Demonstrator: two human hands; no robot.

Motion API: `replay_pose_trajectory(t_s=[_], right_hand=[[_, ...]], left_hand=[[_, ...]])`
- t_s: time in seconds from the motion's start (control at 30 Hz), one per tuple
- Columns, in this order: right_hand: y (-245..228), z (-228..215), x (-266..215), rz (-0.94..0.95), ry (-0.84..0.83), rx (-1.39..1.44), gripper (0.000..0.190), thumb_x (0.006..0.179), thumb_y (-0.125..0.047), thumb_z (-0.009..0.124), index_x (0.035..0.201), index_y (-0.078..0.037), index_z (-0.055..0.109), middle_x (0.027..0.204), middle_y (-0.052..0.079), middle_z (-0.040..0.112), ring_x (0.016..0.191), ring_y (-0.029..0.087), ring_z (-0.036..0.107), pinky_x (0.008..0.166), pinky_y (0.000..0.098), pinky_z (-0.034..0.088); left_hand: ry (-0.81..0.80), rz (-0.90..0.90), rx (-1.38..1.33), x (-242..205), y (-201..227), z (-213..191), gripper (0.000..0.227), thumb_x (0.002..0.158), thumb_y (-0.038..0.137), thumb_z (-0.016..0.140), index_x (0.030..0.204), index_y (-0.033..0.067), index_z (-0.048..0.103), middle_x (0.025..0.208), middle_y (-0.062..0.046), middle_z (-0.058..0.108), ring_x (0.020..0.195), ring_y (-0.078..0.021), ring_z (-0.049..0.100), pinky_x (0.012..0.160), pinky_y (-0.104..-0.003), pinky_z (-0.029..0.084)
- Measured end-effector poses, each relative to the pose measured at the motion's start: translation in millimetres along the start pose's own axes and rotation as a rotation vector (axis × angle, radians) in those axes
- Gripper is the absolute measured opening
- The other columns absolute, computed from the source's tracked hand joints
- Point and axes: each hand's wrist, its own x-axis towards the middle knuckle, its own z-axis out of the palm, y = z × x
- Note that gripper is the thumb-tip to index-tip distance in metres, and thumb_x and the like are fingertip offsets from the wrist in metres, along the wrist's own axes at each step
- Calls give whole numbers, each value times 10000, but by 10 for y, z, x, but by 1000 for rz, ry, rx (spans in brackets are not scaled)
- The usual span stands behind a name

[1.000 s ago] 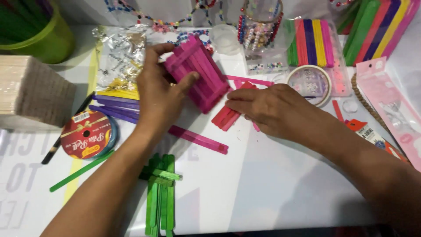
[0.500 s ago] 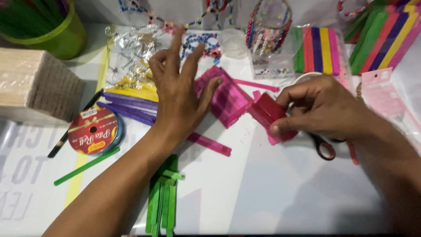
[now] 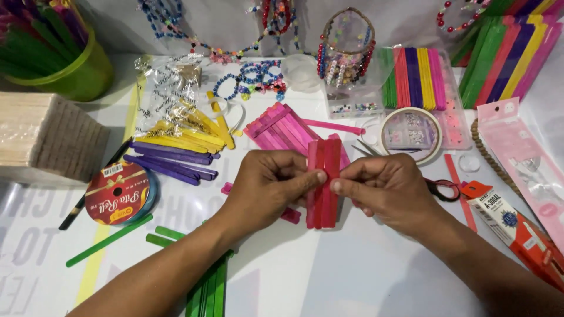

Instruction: Cutting and taping colored popsicle sticks to create a small structure in a craft workshop setting.

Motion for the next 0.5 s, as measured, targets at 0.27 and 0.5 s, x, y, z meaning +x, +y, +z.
replay_pose_trajectory(t_s=[0.27, 0.5], right_hand=[[74, -33, -36, -20, -55, -30, 85, 742, 117, 821, 795, 113, 755, 567, 143, 677, 440, 104, 604, 361, 230, 505], [-320, -54, -100, -786, 23, -746, 196, 848, 21, 846, 988, -84, 756, 788, 20, 711, 554, 81, 553, 599, 224, 465]], left_hand=[[-24, 26, 27, -15, -114, 11, 165, 856, 94, 814, 865, -58, 750, 650, -198, 731, 566, -219, 754, 527, -299, 646], [-26, 119, 198, -43, 99, 1, 589, 913, 526, 549, 1279, 93, 708, 1238, -116, 784, 1190, -172, 726, 866, -241, 607]])
